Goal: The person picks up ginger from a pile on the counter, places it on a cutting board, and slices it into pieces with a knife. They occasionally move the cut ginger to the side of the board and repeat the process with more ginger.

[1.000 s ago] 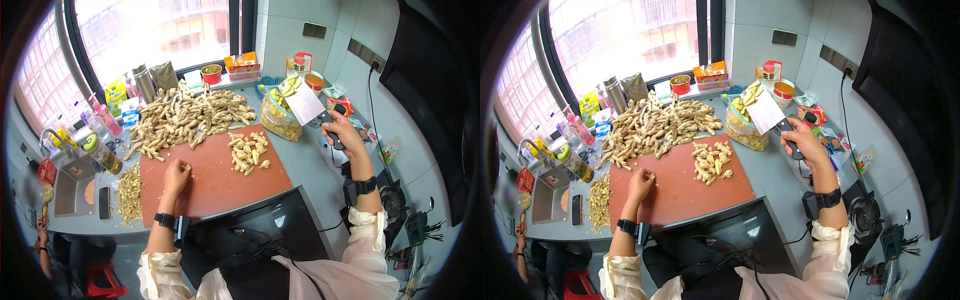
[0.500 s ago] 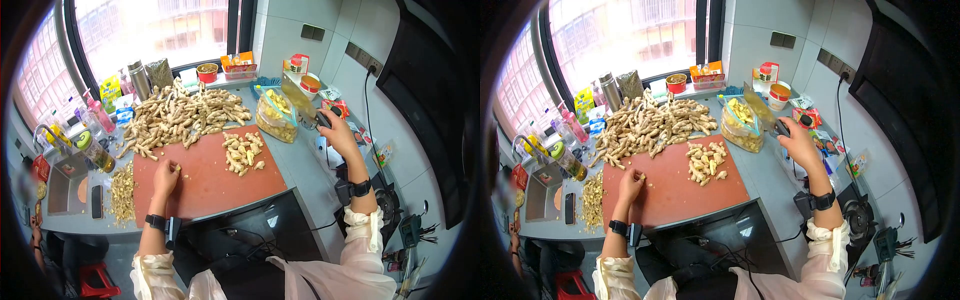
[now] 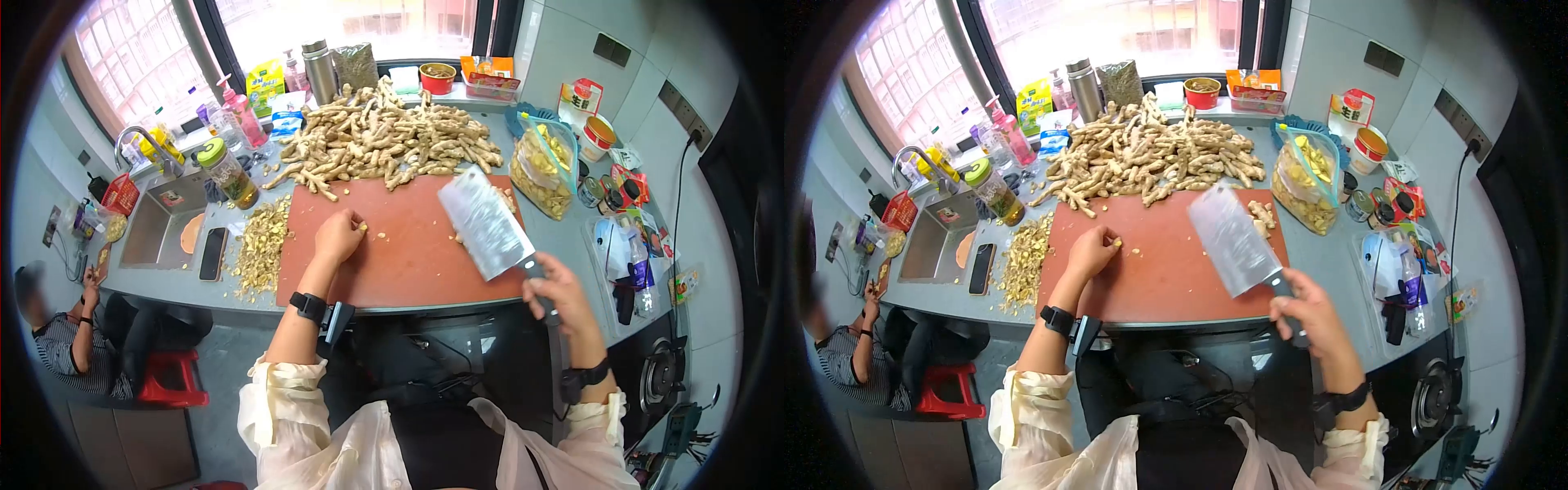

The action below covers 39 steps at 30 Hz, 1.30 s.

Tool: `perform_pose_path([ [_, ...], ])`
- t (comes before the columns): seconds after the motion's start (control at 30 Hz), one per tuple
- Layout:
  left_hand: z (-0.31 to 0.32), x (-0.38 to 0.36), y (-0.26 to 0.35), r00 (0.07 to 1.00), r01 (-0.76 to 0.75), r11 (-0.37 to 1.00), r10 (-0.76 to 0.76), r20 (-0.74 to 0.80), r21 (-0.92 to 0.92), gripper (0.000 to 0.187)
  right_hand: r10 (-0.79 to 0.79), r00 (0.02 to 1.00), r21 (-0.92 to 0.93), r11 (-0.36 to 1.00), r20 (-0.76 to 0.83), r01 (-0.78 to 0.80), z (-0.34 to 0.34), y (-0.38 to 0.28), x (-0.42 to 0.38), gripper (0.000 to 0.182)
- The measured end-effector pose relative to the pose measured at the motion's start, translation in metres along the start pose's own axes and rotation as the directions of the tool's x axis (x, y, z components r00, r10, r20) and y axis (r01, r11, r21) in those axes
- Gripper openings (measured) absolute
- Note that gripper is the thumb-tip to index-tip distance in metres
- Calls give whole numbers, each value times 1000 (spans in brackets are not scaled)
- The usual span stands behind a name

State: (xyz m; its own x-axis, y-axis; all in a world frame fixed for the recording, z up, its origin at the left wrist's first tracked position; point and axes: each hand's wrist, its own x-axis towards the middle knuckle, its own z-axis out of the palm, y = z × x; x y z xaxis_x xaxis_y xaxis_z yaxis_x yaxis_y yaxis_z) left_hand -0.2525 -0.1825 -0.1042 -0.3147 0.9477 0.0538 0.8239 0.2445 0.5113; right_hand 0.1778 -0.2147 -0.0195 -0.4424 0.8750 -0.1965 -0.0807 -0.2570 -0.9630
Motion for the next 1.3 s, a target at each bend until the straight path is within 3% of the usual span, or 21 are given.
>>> perform_pose_path([
  [0.13, 5, -3, 3, 996, -83, 997, 82, 25, 9, 22, 114, 990, 18, 993, 88, -116, 29, 53, 13, 43],
  [0.47, 12, -14, 14, 989, -150, 988, 150, -9, -25, 19, 88, 976, 92, 990, 199, -108, 84, 105, 28, 41],
  [0.63, 1, -14, 15, 992, -123, 991, 122, -22, -56, 21, 98, 970, 209, 967, 221, -146, 84, 99, 30, 41],
  [0.7, -2, -10, 8, 988, -136, 979, 123, -96, -152, 22, 122, 963, 306, 932, 239, -194, 75, 93, 28, 44],
  [0.8, -9, -11, 3, 976, -169, 964, 134, -173, -206, 20, 66, 978, 341, 931, 197, -131, 57, 66, 20, 46],
  [0.87, -8, -7, -8, 988, -118, 965, 89, -129, -233, 20, -28, 989, 353, 935, 148, -27, 37, 41, 14, 49],
  [0.93, -16, -14, -2, 998, -8, 955, -9, -55, -295, 21, -141, 990, 264, 955, -10, 139, 18, 7, 3, 52],
  [1.07, -11, -20, -14, 998, -35, 934, 16, -54, -355, 21, -332, 877, -124, 943, -348, 308, -26, -49, -3, 59],
  [1.17, -8, -23, -20, 998, -36, 934, 13, -66, -356, 20, -418, 834, -485, 847, -359, 216, -58, -82, 2, 54],
  [1.3, -6, -23, -25, 999, -9, 917, -11, -48, -398, 18, -423, 836, -566, 806, -350, 171, -82, -100, 23, 52],
])
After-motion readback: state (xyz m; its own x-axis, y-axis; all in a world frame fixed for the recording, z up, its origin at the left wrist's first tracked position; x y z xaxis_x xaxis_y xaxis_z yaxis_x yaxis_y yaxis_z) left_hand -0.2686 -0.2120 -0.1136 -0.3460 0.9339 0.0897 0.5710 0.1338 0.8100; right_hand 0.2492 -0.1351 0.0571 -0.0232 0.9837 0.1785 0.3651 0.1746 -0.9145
